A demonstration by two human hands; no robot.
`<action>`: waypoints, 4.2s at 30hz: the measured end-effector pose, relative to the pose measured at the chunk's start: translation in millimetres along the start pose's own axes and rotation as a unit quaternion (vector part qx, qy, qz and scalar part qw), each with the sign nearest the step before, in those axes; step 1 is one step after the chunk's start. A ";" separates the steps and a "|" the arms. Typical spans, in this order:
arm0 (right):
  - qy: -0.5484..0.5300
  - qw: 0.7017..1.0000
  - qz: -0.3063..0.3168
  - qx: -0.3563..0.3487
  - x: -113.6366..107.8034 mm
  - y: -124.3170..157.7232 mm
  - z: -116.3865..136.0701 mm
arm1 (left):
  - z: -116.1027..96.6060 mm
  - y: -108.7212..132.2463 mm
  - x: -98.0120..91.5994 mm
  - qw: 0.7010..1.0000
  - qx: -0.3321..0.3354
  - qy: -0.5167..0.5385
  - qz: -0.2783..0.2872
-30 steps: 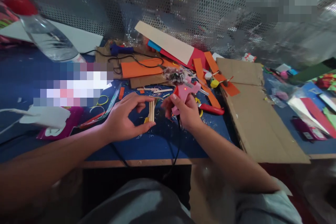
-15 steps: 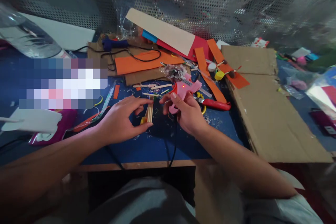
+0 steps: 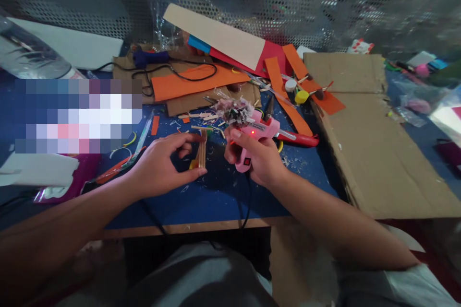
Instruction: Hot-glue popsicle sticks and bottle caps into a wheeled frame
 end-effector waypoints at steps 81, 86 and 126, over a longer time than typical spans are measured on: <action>-0.001 0.997 -0.024 0.075 7.8 -9.6 -20.5 | -12.4 5.9 7.1 0.989 0.077 -0.086 0.093; 0.005 0.997 0.002 0.079 13.8 -10.7 -25.4 | -14.1 4.9 10.4 0.989 0.104 -0.037 0.094; 0.074 0.994 -0.032 -0.070 5.5 -13.5 -6.1 | -9.3 1.9 8.7 0.991 0.066 -0.040 0.105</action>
Point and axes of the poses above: each hand's wrist, its own y-axis away from the middle knuckle, its own x-axis out of the palm, z = x × y, the point moved 6 cm from there along -y, towards the middle knuckle, and after that the axes turned 12 degrees about x, right-handed, at the moved point
